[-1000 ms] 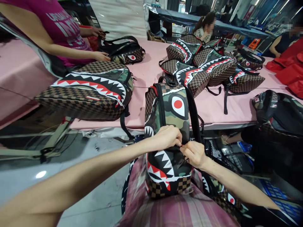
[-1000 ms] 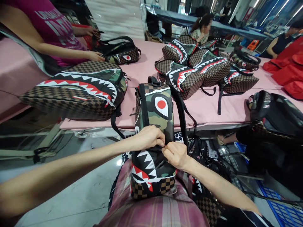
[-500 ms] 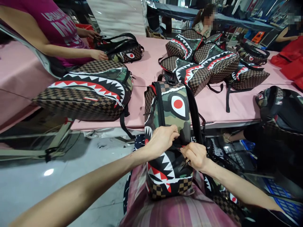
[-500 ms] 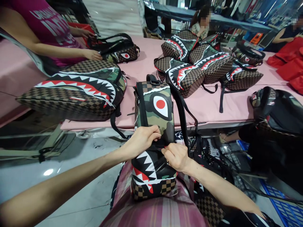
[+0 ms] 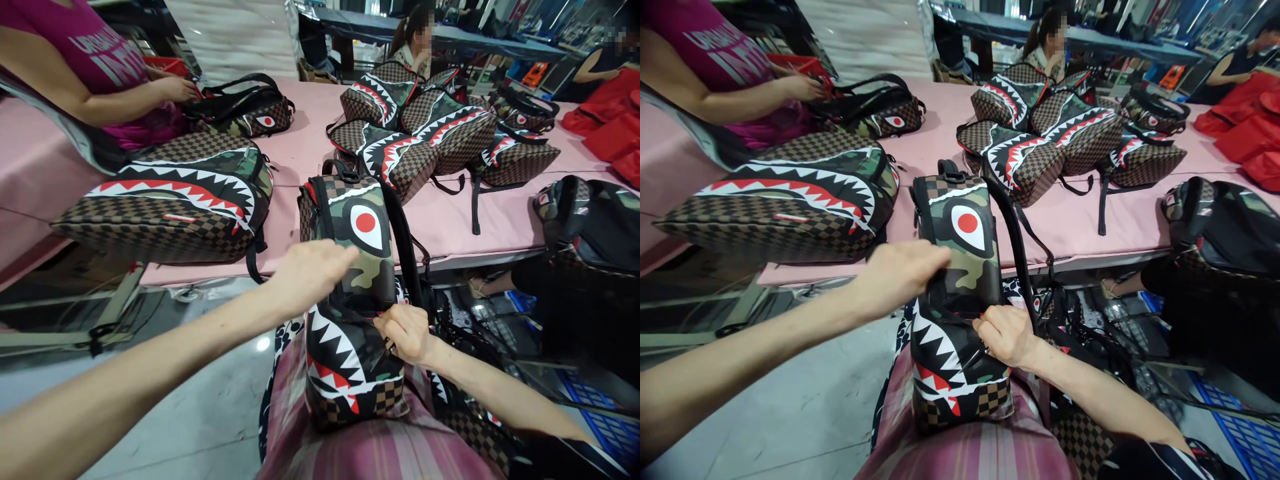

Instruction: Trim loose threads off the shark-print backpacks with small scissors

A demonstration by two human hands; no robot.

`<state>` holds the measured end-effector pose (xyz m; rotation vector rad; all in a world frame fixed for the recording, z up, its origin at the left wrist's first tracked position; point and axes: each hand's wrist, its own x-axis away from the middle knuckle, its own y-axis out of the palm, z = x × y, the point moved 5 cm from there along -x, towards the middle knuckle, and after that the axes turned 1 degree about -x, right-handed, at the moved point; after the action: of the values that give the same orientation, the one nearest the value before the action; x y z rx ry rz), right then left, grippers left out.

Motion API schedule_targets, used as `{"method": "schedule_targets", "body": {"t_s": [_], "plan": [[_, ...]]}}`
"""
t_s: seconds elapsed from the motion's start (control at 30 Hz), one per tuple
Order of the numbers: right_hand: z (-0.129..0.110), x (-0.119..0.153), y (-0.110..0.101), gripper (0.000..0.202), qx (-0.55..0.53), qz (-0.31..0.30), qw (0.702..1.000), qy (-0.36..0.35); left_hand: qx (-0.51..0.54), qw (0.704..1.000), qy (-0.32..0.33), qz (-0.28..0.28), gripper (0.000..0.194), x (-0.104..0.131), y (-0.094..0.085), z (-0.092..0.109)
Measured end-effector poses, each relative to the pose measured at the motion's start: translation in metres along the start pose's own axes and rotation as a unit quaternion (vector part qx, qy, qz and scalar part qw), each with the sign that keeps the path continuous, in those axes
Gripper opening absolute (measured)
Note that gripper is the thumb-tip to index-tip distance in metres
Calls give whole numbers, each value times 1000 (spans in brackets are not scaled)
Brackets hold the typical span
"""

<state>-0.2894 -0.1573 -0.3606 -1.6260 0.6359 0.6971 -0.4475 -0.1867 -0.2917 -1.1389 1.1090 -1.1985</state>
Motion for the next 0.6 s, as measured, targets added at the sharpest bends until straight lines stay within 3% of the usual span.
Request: {"method": "schedule_targets", "body": {"t_s": [0.1, 0.17, 0.27, 0.37, 0.47, 0.53, 0.6], "plan": [[2, 2, 0, 13, -16, 8, 1000, 6, 122, 989, -75, 46, 20, 17, -23, -33], [3, 3, 0, 11, -29, 14, 999, 11, 199, 971, -128, 40, 23, 41, -19, -63], [5, 1, -1, 12, -51, 19, 998, 24, 212, 947, -241, 1, 28, 102, 11, -117], [6, -4, -1, 14, -67, 20, 997, 29, 34, 924, -381, -5, 35, 183, 48, -170], [6, -7, -3, 14, -69, 20, 997, 31, -20, 913, -406, -34, 34, 250, 89, -194], [5, -8, -3, 12, -67, 6, 997, 30, -56, 892, -448, 5, 34, 284, 100, -202], [5, -8, -1, 9, -57, -8, 998, 30, -64, 880, -470, 35, 36, 303, 103, -204]]}}
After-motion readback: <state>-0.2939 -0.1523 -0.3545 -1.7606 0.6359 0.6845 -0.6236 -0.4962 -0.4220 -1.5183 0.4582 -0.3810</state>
